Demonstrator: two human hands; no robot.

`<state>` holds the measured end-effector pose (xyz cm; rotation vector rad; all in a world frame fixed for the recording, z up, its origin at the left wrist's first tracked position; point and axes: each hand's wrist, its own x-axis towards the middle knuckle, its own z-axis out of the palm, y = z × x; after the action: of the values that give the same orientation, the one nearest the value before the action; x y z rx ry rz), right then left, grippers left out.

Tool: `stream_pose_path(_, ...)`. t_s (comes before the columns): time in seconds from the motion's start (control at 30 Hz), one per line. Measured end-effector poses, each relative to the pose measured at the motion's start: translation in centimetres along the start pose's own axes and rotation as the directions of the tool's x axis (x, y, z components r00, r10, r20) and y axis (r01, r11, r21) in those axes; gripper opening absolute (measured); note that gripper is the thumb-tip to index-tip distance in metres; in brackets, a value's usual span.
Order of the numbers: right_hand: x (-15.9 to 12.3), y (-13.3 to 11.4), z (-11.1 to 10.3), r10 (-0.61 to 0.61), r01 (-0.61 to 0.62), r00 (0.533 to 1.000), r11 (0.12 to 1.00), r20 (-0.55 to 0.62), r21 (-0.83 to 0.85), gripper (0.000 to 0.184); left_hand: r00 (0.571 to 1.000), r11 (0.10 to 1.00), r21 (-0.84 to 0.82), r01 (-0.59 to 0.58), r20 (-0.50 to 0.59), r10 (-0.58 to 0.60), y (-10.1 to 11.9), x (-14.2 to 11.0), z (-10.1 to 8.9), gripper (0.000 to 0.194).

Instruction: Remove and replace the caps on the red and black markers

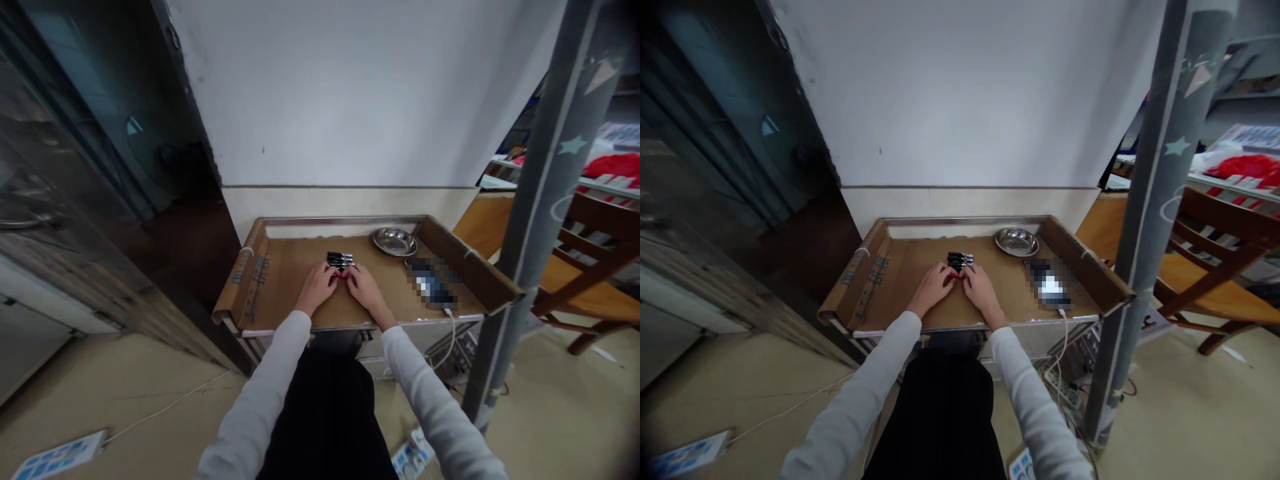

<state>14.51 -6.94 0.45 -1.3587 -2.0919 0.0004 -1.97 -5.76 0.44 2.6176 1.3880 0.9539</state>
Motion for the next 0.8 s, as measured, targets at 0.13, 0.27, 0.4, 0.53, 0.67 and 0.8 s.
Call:
stream_pose_path(0.13, 0.1, 0.0, 0.5, 0.057, -0.055, 0.998, 0.993, 0.015, -0.107, 0.017, 1.0, 0.999, -0.021, 0.028, 0.014, -0.028, -0.2, 0.1, 0.1, 0.01)
stream_pose_path(0.27, -0.1, 0.0, 0.7, 0.096, -0.091, 0.995, 0.982, 0.025, -0.166, 0.013, 0.998, 0.996, -0.065, 0.054, 0.024, -0.053, -0.4, 0.1, 0.3, 0.009)
stream_pose_path(0.4, -0.3, -0.1, 0.6, 0.114, -0.108, 0.993, 0.982, 0.029, -0.158, 0.012, 0.997, 0.989, -0.132, 0.061, 0.054, -0.055, -0.6, 0.0, 0.4, 0.008)
stream_pose_path(0.53, 0.2, 0.3, 0.2, 0.095, -0.097, 0.994, 0.995, -0.057, -0.028, 0.017, 0.998, 0.973, -0.222, 0.057, -0.001, -0.059, -0.8, 0.4, 0.0, 0.012)
stream_pose_path(0.67, 1.9, 1.4, 0.3, 0.097, -0.078, 0.98, 0.99, -0.173, 0.115, 0.02, 0.976, 0.902, -0.415, 0.117, -0.121, -0.182, -1.8, 2.1, 0.1, 0.015)
stream_pose_path(0.8, 3.4, 2.0, 1.0, 0.103, -0.058, 0.973, 0.975, -0.205, 0.216, 0.023, 0.947, 0.864, -0.483, 0.143, -0.186, -0.261, -3.1, 3.8, 1.0, 0.018)
